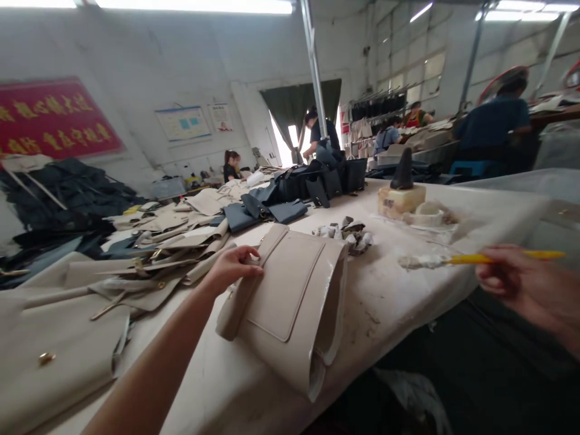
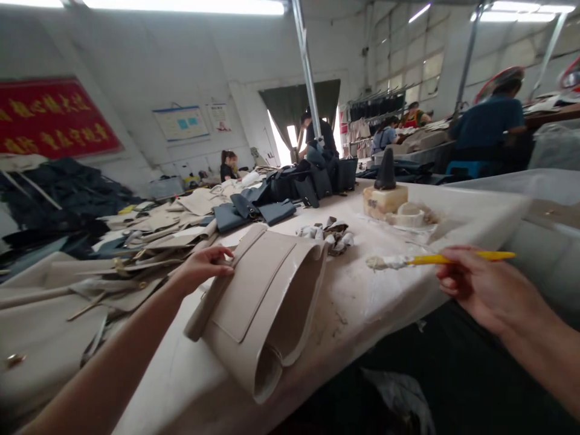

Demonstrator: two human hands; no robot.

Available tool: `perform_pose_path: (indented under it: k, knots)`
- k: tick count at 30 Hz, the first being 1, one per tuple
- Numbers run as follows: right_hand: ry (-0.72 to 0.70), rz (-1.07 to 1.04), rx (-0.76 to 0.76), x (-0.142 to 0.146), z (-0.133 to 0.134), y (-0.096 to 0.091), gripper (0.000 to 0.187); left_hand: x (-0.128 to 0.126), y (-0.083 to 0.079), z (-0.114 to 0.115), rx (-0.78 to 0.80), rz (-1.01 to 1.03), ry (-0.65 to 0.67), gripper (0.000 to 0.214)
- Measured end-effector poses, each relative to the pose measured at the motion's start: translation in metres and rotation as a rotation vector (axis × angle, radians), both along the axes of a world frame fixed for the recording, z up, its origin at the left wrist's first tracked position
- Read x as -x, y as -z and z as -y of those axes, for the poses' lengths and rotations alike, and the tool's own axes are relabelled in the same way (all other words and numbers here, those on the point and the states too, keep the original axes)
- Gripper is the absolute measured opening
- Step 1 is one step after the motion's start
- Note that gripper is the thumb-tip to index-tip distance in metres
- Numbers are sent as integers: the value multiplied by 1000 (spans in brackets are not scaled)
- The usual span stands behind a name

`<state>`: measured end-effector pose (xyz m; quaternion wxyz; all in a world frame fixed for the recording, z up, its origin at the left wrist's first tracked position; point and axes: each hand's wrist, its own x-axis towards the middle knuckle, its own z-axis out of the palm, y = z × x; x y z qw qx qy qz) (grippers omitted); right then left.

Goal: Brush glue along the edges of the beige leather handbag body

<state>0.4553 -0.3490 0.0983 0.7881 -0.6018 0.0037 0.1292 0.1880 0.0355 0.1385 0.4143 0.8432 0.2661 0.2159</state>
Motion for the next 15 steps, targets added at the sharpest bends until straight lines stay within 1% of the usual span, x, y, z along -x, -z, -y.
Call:
perform_pose_path:
  k: [2,3,7,9,12,15]
  knots:
    - [-83,-20,5,17,-14,1,6,1,6,0,24,19,-13,45]
    - [-132,-19,18,25,-22,1,9,1,9,0,32,30,-15,45]
    - [-342,180,122,55,-51,-1,37,2,17,-3,49,57,-24,46]
    - [-433,265,154,67,-62,0,48,3,20,-4,59,72,-27,46]
    - [-534,316,202,79,-74,5,57,5,25,-4,52,106,-37,45]
    - [-592,354,266,86,-82,10,60,6,29,-4,48,104,-54,44]
